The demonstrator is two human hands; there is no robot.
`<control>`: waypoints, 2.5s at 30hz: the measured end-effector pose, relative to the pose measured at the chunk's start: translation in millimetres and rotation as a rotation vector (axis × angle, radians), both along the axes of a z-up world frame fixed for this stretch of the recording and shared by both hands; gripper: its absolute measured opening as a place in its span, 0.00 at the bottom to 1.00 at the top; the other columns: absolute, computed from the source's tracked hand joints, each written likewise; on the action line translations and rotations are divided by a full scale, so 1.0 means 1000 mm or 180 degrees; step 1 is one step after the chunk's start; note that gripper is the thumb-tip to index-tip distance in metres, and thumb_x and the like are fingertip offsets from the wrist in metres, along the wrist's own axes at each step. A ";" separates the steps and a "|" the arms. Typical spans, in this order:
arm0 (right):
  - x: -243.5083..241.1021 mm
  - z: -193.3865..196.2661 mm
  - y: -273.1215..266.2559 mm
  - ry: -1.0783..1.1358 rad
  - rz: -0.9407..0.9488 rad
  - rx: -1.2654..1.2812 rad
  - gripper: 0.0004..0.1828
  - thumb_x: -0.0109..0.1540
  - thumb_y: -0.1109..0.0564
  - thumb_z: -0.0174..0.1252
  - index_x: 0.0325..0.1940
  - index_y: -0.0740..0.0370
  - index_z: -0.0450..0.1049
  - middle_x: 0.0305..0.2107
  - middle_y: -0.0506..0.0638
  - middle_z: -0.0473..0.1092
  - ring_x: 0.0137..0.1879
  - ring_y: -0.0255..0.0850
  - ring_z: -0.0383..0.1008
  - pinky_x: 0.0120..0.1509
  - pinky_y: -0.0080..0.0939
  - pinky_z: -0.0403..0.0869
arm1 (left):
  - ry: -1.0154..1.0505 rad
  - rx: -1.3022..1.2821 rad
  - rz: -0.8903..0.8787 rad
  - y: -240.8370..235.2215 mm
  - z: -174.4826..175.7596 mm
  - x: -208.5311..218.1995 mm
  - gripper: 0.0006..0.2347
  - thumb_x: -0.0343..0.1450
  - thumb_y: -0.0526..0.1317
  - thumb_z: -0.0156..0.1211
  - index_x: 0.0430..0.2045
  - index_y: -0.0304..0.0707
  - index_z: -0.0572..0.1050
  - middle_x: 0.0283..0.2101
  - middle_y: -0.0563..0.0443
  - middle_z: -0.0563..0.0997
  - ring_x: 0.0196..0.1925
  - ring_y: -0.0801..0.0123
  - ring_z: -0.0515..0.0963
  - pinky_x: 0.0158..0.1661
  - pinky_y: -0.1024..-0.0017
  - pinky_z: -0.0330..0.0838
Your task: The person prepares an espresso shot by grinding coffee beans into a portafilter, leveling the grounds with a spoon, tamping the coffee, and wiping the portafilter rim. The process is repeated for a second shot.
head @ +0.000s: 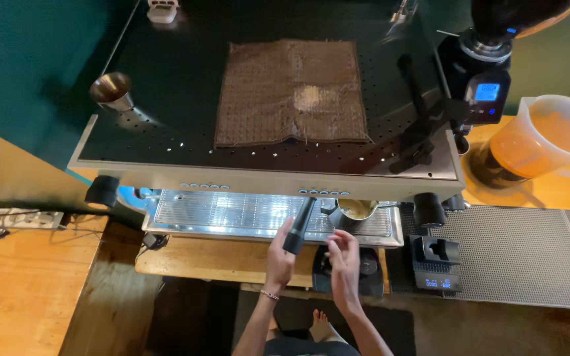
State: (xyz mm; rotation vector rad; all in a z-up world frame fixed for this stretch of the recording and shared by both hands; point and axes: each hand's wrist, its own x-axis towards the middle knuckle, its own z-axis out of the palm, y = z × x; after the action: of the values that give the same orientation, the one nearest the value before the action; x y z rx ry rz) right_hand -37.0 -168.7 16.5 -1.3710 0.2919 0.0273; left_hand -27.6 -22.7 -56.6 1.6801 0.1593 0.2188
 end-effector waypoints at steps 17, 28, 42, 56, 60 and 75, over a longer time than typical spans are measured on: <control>0.084 -0.003 0.106 0.0796 0.0326 0.2145 0.18 0.65 0.51 0.58 0.23 0.50 0.61 0.14 0.39 0.52 0.17 0.33 0.54 0.22 0.34 0.58 | 0.0158 -0.0958 0.1359 0.056 -0.010 -0.073 0.18 0.73 0.31 0.53 0.59 0.34 0.76 0.52 0.38 0.82 0.60 0.56 0.81 0.63 0.57 0.72; 0.037 -0.037 0.148 0.1303 0.0148 0.2253 0.14 0.61 0.51 0.58 0.22 0.47 0.63 0.16 0.35 0.55 0.22 0.30 0.59 0.30 0.32 0.64 | 0.0262 -0.1173 0.2228 0.084 -0.086 -0.167 0.16 0.73 0.30 0.56 0.55 0.30 0.79 0.47 0.37 0.84 0.51 0.58 0.85 0.57 0.60 0.76; -0.204 -0.129 0.259 0.3000 0.3562 0.0831 0.18 0.66 0.58 0.55 0.25 0.52 0.56 0.12 0.40 0.48 0.15 0.29 0.45 0.19 0.32 0.47 | 0.1166 -0.0828 0.5237 0.233 -0.193 -0.405 0.14 0.73 0.35 0.55 0.53 0.44 0.77 0.56 0.47 0.74 0.58 0.64 0.79 0.54 0.67 0.77; -0.337 -0.172 0.407 0.2315 0.5559 -0.1127 0.18 0.67 0.53 0.61 0.26 0.59 0.63 0.10 0.47 0.55 0.12 0.38 0.60 0.18 0.40 0.65 | 0.1757 -0.2220 0.6275 0.294 -0.257 -0.526 0.19 0.72 0.49 0.67 0.53 0.58 0.66 0.63 0.46 0.75 0.68 0.52 0.74 0.65 0.57 0.69; -0.347 -0.189 0.430 0.2011 0.5967 -0.1504 0.18 0.67 0.52 0.61 0.26 0.59 0.65 0.11 0.49 0.59 0.13 0.39 0.64 0.20 0.41 0.69 | 0.0745 -0.3498 0.6742 0.285 -0.278 -0.536 0.27 0.74 0.55 0.66 0.62 0.41 0.65 0.64 0.33 0.70 0.65 0.50 0.72 0.64 0.53 0.67; -0.337 -0.226 0.496 0.0448 0.6845 -0.2661 0.13 0.63 0.50 0.55 0.28 0.57 0.68 0.09 0.52 0.65 0.18 0.44 0.70 0.30 0.44 0.72 | 0.1142 -0.3689 0.6087 0.281 -0.096 -0.541 0.39 0.68 0.60 0.65 0.69 0.31 0.65 0.74 0.39 0.65 0.78 0.55 0.61 0.74 0.54 0.55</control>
State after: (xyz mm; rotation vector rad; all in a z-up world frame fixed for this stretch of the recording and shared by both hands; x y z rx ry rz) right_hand -374.3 327.2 -209.8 -1.8558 -1.3032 1.9316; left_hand -568.6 258.7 -153.0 -0.0718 1.7514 0.9652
